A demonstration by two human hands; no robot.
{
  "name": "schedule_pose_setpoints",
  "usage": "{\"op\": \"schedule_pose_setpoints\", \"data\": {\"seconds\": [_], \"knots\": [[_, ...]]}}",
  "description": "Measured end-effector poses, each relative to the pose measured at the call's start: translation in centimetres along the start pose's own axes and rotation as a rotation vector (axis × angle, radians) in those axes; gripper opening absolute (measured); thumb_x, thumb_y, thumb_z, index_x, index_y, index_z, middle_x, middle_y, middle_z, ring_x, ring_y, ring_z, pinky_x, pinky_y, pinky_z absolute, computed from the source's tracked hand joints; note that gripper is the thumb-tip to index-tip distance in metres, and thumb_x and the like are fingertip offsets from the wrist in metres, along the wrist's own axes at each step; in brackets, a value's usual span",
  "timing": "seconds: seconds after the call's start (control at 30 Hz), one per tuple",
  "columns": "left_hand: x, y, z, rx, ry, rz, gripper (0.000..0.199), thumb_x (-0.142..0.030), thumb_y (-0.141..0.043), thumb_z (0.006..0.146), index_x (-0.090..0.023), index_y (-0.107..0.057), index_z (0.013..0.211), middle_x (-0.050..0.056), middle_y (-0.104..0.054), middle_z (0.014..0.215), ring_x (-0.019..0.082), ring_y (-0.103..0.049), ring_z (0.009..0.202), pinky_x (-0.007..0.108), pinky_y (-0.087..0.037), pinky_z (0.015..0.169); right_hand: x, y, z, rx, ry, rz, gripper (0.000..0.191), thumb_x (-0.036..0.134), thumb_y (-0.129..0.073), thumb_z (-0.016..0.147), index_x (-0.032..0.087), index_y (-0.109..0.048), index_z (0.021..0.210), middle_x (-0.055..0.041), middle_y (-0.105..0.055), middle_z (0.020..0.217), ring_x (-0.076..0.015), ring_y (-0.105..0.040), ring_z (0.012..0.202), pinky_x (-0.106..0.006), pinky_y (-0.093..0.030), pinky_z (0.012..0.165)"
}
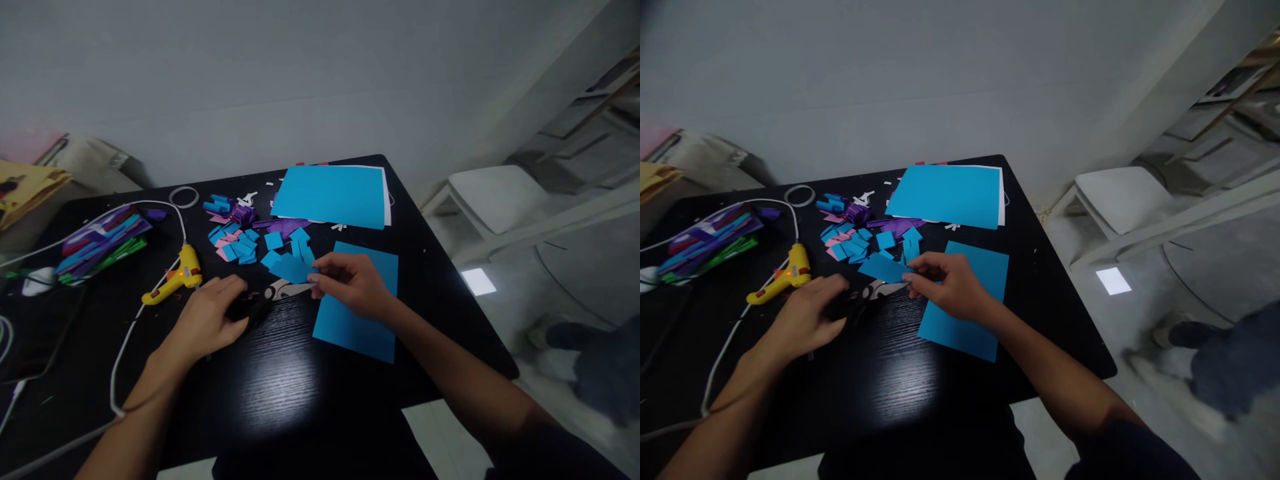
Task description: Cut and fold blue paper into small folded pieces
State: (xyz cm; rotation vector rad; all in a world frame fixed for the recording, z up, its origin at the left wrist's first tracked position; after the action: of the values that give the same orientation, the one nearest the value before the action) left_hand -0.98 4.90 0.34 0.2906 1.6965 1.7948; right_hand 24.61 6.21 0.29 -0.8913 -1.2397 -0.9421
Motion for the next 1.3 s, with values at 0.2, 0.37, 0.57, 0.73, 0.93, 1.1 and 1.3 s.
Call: {"op": "schedule_pose_setpoints", "data": {"seconds": [0.2, 0.37, 0.57, 0.73, 0.93, 1.1, 1.3], "knots": [[0.1, 0.0, -0.1, 0.026, 0.012, -0.031, 0.005, -0.027, -0.054, 0.084, -0.023, -0.052, 0.083, 0.003, -0.064, 0.075, 0.022, -0.059, 0.065, 0.033, -0.042, 0.063, -0.2, 0.0, 0.1, -0.002, -0.065, 0.056, 0.023, 0.041, -0.082, 0.087, 0.019, -0.075, 0.090, -0.0012, -0.076, 0.073, -0.0157, -0.073, 0.067, -0.031, -0.062, 0.067], [0.2, -0.2, -0.1, 0.065, 0.056, -0.051, 0.004, -0.027, -0.052, 0.082, -0.023, -0.053, 0.081, 0.002, -0.063, 0.072, 0.022, -0.061, 0.066, 0.032, -0.044, 0.063, -0.5, 0.0, 0.1, -0.004, -0.076, 0.078, 0.021, 0.039, -0.082, 0.087, 0.019, -0.075, 0.089, -0.0007, -0.075, 0.073, -0.0152, -0.073, 0.066, -0.030, -0.062, 0.066], [0.3, -0.5, -0.2, 0.094, 0.074, -0.068, 0.008, -0.026, -0.050, 0.083, -0.024, -0.049, 0.076, 0.001, -0.062, 0.069, 0.021, -0.062, 0.065, 0.031, -0.044, 0.063, -0.6, 0.1, 0.1, -0.004, -0.068, 0.046, 0.013, 0.033, -0.078, 0.088, 0.020, -0.075, 0.092, -0.0006, -0.076, 0.074, -0.0155, -0.074, 0.067, -0.030, -0.063, 0.067], [0.5, -0.7, -0.3, 0.106, 0.093, -0.079, 0.009, -0.026, -0.050, 0.083, -0.024, -0.049, 0.075, 0.001, -0.062, 0.069, 0.020, -0.062, 0.065, 0.030, -0.044, 0.063, -0.8, 0.2, 0.2, 0.001, -0.063, 0.012, 0.010, 0.029, -0.075, 0.089, 0.020, -0.075, 0.094, -0.0009, -0.077, 0.075, -0.0159, -0.075, 0.069, -0.030, -0.064, 0.068], [0.5, -0.6, -0.2, 0.114, 0.105, -0.093, 0.013, -0.029, -0.051, 0.086, -0.023, -0.049, 0.073, 0.001, -0.062, 0.068, 0.020, -0.063, 0.064, 0.030, -0.043, 0.061, -1.0, 0.3, 0.2, 0.016, -0.038, 0.020, 0.010, 0.029, -0.074, 0.090, 0.020, -0.076, 0.095, -0.0008, -0.076, 0.077, -0.0152, -0.075, 0.070, -0.030, -0.063, 0.069], [0.4, -0.5, -0.1, 0.123, 0.117, -0.121, 0.021, -0.034, -0.052, 0.089, -0.023, -0.049, 0.071, 0.001, -0.061, 0.067, 0.020, -0.063, 0.062, 0.029, -0.043, 0.059, -1.1, 0.3, 0.3, 0.007, -0.048, 0.014, 0.011, 0.031, -0.075, 0.090, 0.020, -0.076, 0.095, -0.0004, -0.076, 0.076, -0.0153, -0.075, 0.069, -0.030, -0.062, 0.068], [0.5, -0.5, -0.1, 0.122, 0.149, -0.131, 0.026, -0.037, -0.052, 0.090, -0.023, -0.049, 0.068, 0.000, -0.059, 0.064, 0.018, -0.060, 0.058, 0.029, -0.041, 0.058, -1.0, 0.2, 0.3, 0.003, -0.069, 0.001, 0.013, 0.033, -0.076, 0.089, 0.021, -0.076, 0.092, 0.0000, -0.076, 0.073, -0.0152, -0.074, 0.067, -0.030, -0.062, 0.068]]}}
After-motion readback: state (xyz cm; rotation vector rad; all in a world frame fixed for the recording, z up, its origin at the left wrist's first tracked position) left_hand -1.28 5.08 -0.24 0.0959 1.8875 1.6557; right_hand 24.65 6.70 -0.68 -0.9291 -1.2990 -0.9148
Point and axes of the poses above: each hand's wrist, its own z-axis towards the middle knuckle, its own y-axis out of the back of the hand, x = y × z, the point moved 4 cm from there along z, towards the middle knuckle
